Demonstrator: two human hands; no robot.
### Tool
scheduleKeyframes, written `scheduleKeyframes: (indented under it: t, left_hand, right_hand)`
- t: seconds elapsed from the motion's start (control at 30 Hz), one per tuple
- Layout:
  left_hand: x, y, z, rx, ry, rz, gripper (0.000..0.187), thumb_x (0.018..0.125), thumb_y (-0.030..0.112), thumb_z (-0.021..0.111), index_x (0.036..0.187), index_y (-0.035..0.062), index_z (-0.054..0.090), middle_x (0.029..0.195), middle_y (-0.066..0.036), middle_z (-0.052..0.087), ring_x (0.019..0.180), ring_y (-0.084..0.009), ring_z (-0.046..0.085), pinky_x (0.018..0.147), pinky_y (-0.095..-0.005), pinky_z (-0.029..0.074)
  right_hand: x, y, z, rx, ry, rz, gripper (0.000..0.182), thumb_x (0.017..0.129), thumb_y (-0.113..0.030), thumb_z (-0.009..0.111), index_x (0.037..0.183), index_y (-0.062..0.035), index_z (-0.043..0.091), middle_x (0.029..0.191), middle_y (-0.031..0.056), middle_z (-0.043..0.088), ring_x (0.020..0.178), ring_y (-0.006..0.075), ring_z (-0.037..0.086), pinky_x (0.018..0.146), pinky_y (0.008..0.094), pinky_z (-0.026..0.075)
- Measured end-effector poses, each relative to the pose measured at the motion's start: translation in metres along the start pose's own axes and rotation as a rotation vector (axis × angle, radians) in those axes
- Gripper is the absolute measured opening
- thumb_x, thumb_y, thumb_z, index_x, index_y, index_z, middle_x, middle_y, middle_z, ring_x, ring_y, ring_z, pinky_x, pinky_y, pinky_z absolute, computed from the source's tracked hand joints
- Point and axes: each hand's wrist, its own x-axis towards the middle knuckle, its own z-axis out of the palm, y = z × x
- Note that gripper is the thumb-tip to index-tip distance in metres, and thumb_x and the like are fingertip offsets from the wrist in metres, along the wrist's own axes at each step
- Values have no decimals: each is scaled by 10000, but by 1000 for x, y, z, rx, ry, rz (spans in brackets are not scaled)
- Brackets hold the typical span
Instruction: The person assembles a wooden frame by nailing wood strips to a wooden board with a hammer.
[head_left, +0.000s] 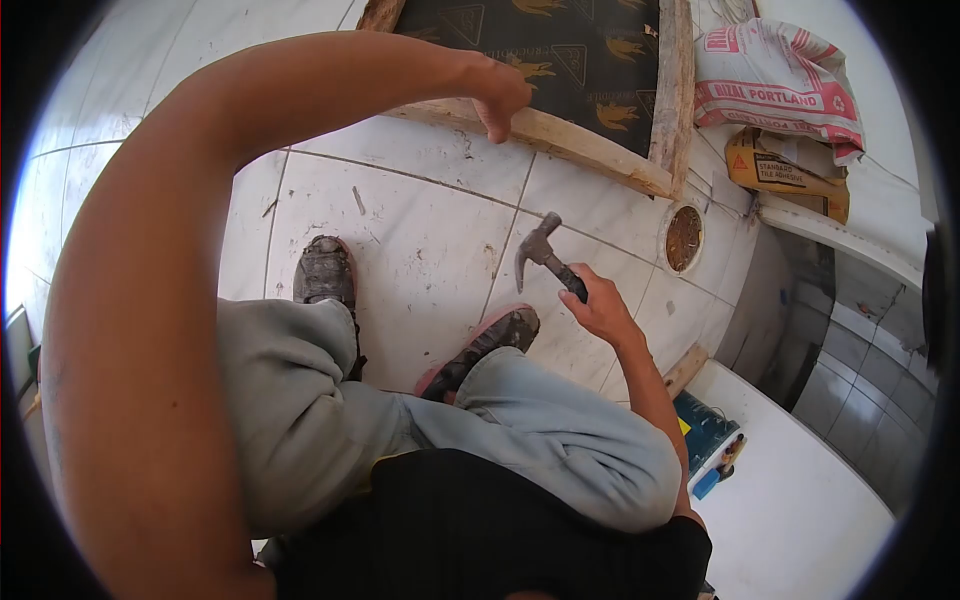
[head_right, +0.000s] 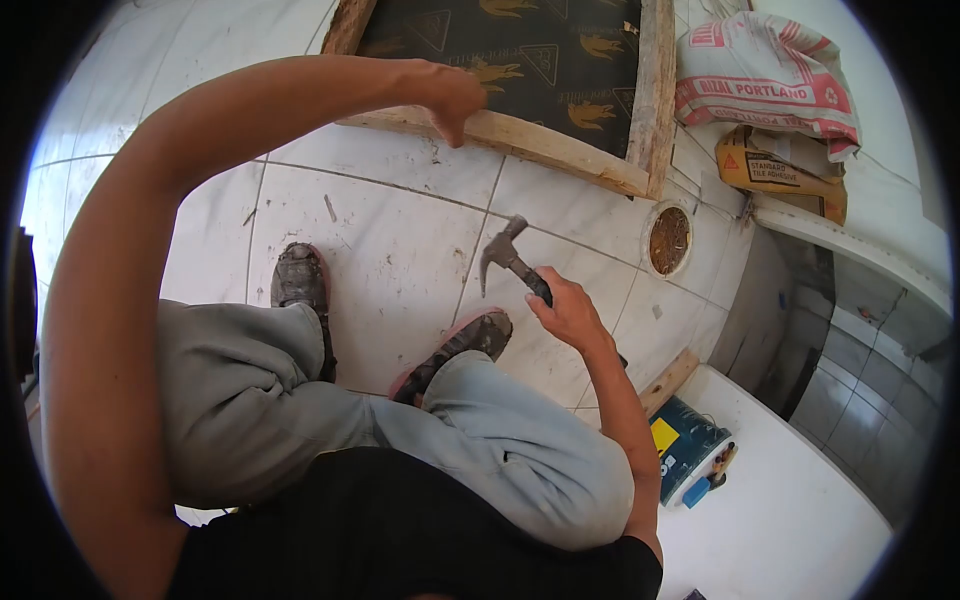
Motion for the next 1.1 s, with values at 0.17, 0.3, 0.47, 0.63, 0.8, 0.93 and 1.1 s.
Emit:
scheduleKeyframes:
  t: [0.17,0.3,0.47,0.63,0.8,0.93,1.1]
  left_hand:
    - [-5,4,1,31,63,17,504,718,354,765,1041,-31,734,987,-200,725,981,-348,692,832,-445,550]
    - [-7,4,-4,30,31,20,506,722,355,763,1043,-36,731,984,-205,725,980,-354,689,840,-450,548]
    - [-9,2,-7,49,15,54,528,730,373,767,1050,-46,725,1041,-213,721,998,-365,687,854,-451,548]
    - [-10,-1,-5,24,101,43,480,690,295,784,1088,34,725,969,-207,723,928,-364,699,803,-454,565]
    - [0,-2,-2,16,45,52,493,690,302,801,1087,21,722,977,-213,722,932,-363,699,811,-448,567]
    - [13,-9,6,42,33,50,602,707,293,796,1217,6,654,1079,-252,705,1061,-383,678,914,-466,544]
    - [-14,37,-6,-22,197,-46,1129,724,447,840,1600,131,203,1349,-262,546,1217,-429,587,1018,-501,488]
  right_hand:
    - [106,-116,-6,-424,-298,-358,421,966,-321,604,1304,-72,569,1103,221,688,1049,408,648,902,498,512]
    - [154,-129,-4,-400,-93,-354,353,956,-296,606,1218,-61,584,992,221,697,973,435,661,843,526,528]
    - [164,-130,-13,-468,-120,-438,345,935,-269,628,1196,-44,610,984,220,702,949,425,673,838,533,532]
    - [161,-124,-5,-484,-13,-425,342,910,-248,657,1182,-43,629,992,221,703,944,424,673,825,534,530]
    - [156,-117,-7,-376,-3,-412,347,897,-248,662,1194,-68,652,1002,221,703,959,435,664,835,525,531]
    - [110,-103,-24,-333,-113,-281,372,863,-252,668,1196,-86,663,952,218,708,924,430,674,806,526,540]
    - [47,-38,-38,-229,-99,-43,308,802,-166,641,1087,-63,696,894,211,709,886,418,685,764,524,549]
